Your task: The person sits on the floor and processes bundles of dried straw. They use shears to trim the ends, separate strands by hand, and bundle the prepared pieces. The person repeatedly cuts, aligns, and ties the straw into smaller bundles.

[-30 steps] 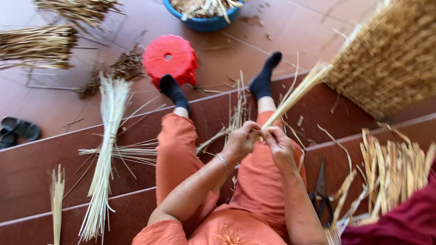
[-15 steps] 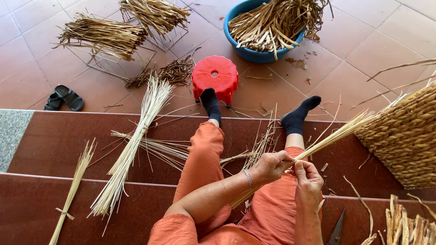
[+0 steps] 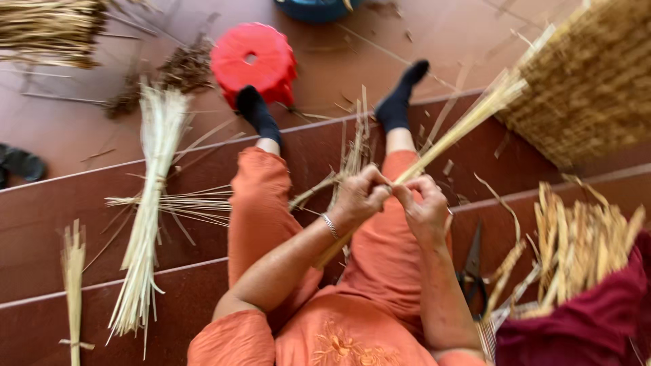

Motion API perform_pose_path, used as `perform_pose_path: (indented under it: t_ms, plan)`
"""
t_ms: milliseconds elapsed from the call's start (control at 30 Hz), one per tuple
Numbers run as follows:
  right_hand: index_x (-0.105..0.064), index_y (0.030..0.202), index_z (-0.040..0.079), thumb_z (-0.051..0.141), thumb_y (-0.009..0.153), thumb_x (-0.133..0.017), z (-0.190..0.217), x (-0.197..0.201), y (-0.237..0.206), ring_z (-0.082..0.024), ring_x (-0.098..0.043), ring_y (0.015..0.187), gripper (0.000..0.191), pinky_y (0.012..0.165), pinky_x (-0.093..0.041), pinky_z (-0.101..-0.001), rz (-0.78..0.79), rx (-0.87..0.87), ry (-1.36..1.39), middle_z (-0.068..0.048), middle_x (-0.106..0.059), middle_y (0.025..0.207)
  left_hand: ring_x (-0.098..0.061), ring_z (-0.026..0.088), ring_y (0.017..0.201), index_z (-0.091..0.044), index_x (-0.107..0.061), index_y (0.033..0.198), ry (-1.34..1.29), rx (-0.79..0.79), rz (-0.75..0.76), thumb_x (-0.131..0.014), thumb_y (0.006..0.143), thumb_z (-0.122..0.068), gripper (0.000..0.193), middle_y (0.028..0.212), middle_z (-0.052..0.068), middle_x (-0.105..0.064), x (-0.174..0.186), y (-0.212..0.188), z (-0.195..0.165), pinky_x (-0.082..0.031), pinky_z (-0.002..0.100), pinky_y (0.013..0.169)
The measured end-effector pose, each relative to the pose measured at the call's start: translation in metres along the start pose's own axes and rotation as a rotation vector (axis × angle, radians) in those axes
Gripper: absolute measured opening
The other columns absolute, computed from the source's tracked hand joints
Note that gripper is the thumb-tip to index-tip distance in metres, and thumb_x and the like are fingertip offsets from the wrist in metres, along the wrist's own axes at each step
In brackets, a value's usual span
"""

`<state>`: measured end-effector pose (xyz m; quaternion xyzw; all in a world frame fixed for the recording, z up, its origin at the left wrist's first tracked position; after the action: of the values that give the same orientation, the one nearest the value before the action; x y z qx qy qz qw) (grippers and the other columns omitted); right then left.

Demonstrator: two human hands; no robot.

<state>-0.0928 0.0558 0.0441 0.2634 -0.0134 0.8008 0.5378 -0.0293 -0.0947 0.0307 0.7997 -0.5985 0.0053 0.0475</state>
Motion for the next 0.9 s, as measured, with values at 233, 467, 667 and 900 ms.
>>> perform_pose_path:
  t_ms: [233,467,667,900]
  plan:
    - [-0.069,0.099,0.001,0.022,0.101,-0.072,-0.038,-0.007,-0.009,-0.004,-0.053,0.076,0.022,0.068,-0.045,-0.0191,-0.014,-0.274,0.476,0.001,-0.064,0.086,-0.072,0.012,0.065,0.004,-0.057,0.096,-0.168,0.121,-0.020,-0.051,0.093,0.004,0.007,0.084,0.011,-0.071,0.006,0.010,0.000,-0.063,0.027,0.056]
    - [-0.067,0.102,0.000,0.022,0.104,-0.068,-0.045,-0.014,-0.010,-0.009,-0.064,0.083,0.022,0.080,-0.055,-0.0231,-0.046,-0.214,0.730,-0.006,-0.071,0.093,-0.076,0.017,0.072,0.005,-0.057,0.098,-0.348,0.136,-0.065,-0.048,0.095,0.006,0.010,0.090,0.016,-0.074,0.004,0.013,0.011,-0.065,0.028,0.064]
    - [-0.065,0.100,0.001,0.021,0.104,-0.066,-0.054,-0.020,-0.008,-0.015,-0.071,0.084,0.021,0.079,-0.061,-0.0284,-0.038,-0.254,0.838,-0.011,-0.074,0.094,-0.075,0.019,0.072,0.006,-0.055,0.102,-0.525,0.269,-0.015,-0.049,0.098,0.003,0.008,0.088,0.016,-0.074,-0.003,0.019,0.017,-0.063,0.030,0.061]
    - [-0.066,0.100,0.003,0.020,0.100,-0.072,-0.035,-0.009,-0.010,-0.014,-0.068,0.086,0.018,0.074,-0.056,-0.0271,-0.025,-0.108,0.358,-0.010,-0.073,0.097,-0.062,0.009,0.068,-0.003,-0.060,0.124,-0.367,0.425,0.097,-0.063,0.099,-0.013,0.027,0.090,0.002,-0.070,-0.011,0.019,0.032,-0.055,0.024,0.060]
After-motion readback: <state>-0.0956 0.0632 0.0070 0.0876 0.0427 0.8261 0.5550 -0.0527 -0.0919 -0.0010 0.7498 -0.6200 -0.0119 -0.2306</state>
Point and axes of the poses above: each hand's wrist, its own y-axis towards the middle knuckle, its own x-axis out of the back of the hand, z = x × y, the point moved 8 cm from there along y, towards the middle knuckle
